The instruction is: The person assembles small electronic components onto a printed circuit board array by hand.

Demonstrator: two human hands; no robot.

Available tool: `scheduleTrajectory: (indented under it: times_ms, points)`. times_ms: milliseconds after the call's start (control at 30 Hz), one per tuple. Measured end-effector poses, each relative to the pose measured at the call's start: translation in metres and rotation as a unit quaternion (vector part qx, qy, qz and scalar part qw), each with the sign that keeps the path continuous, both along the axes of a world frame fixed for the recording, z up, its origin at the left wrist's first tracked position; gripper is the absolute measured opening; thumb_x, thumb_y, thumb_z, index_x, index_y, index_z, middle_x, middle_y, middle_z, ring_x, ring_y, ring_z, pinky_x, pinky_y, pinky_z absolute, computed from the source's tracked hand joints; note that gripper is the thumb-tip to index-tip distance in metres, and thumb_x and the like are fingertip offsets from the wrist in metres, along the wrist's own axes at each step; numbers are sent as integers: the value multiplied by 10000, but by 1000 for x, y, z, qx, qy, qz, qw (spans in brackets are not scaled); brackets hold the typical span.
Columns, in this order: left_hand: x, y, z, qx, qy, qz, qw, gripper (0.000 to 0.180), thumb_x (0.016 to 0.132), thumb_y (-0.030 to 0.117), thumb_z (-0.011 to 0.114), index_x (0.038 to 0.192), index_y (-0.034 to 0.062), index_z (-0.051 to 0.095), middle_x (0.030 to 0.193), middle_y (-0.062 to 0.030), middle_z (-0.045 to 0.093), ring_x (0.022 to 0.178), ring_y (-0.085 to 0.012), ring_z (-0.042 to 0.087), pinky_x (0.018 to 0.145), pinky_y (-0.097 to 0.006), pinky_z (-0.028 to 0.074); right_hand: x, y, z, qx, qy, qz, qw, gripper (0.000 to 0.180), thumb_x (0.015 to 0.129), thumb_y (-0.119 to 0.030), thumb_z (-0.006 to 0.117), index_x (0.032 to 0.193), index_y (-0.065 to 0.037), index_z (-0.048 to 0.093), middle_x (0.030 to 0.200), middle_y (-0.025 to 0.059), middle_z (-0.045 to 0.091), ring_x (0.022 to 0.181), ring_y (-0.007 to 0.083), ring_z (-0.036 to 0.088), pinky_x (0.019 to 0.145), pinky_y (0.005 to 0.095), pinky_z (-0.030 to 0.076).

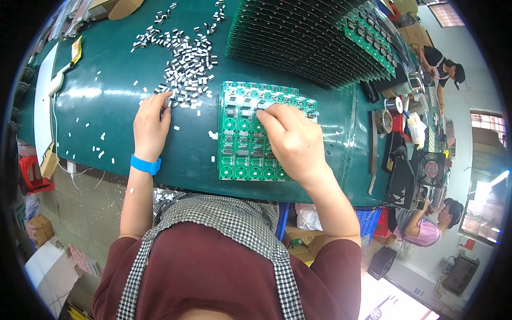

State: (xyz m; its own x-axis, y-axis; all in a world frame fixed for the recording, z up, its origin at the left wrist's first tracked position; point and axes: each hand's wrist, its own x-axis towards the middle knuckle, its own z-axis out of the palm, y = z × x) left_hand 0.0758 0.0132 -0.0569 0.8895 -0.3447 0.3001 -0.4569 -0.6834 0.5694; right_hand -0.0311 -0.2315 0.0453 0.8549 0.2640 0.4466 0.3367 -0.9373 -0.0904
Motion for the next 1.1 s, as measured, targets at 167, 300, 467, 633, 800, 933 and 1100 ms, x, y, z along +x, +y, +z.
scheduleTrajectory:
  times_ms: [167, 300, 467, 633, 800, 933, 1100]
  points:
    - [-1, -2, 0, 1, -51, -20, 999, 252, 774, 7, 612, 1022, 50, 609, 875, -84, 599, 839, -278, 563, 742, -384, 463, -5, 6, 5, -4, 19, -2, 1000, 239, 717, -3, 708, 950, -39, 666, 842, 78, 644, 740, 227, 645, 609, 309, 519]
    - [0, 0, -2, 7, -38, -12, 999, 291, 756, -4, 641, 1039, 60, 615, 906, -92, 620, 820, -262, 589, 732, -348, 474, -13, 15, 12, 7, 17, -45, 999, 239, 733, -45, 704, 968, -32, 663, 857, 72, 634, 735, 218, 634, 617, 307, 519]
    - [-17, -1, 32, -345, 230, -82, 906, 226, 819, -53, 593, 1041, -14, 595, 995, -113, 654, 880, -191, 638, 795, -291, 501, -26, 33, 22, 217, 8, 0, 976, 324, 695, 13, 728, 1011, -23, 662, 857, 105, 646, 729, 218, 645, 630, 296, 521]
    - [-56, -8, 74, -529, 442, -229, 687, 262, 831, -43, 629, 1077, -22, 542, 1009, -112, 639, 970, -170, 627, 866, -288, 506, -29, 61, 22, 431, 129, 10, 893, 333, 691, 15, 749, 1011, -30, 669, 915, 97, 606, 794, 175, 614, 660, 246, 525]
    - [-68, -16, 72, -547, 468, -260, 644, 177, 854, -33, 613, 1025, -24, 568, 981, -97, 633, 930, -144, 618, 854, -272, 499, -25, 60, 14, 308, 24, 88, 947, 262, 643, 28, 755, 885, -23, 668, 870, 97, 622, 744, 221, 634, 625, 273, 539]
    - [-68, -18, 72, -543, 462, -258, 652, 102, 853, -33, 617, 955, -40, 620, 963, -93, 635, 901, -139, 618, 836, -268, 503, -28, 58, 5, 222, -71, 114, 966, 280, 622, 14, 795, 851, -27, 638, 861, 99, 657, 755, 221, 655, 632, 301, 547]
    - [-72, -17, 69, -538, 460, -248, 661, 119, 836, -36, 638, 954, -42, 627, 946, -95, 640, 886, -139, 623, 824, -272, 512, -30, 57, 6, 249, -38, 98, 963, 266, 633, 41, 774, 856, -10, 640, 852, 118, 658, 762, 221, 658, 644, 299, 543]
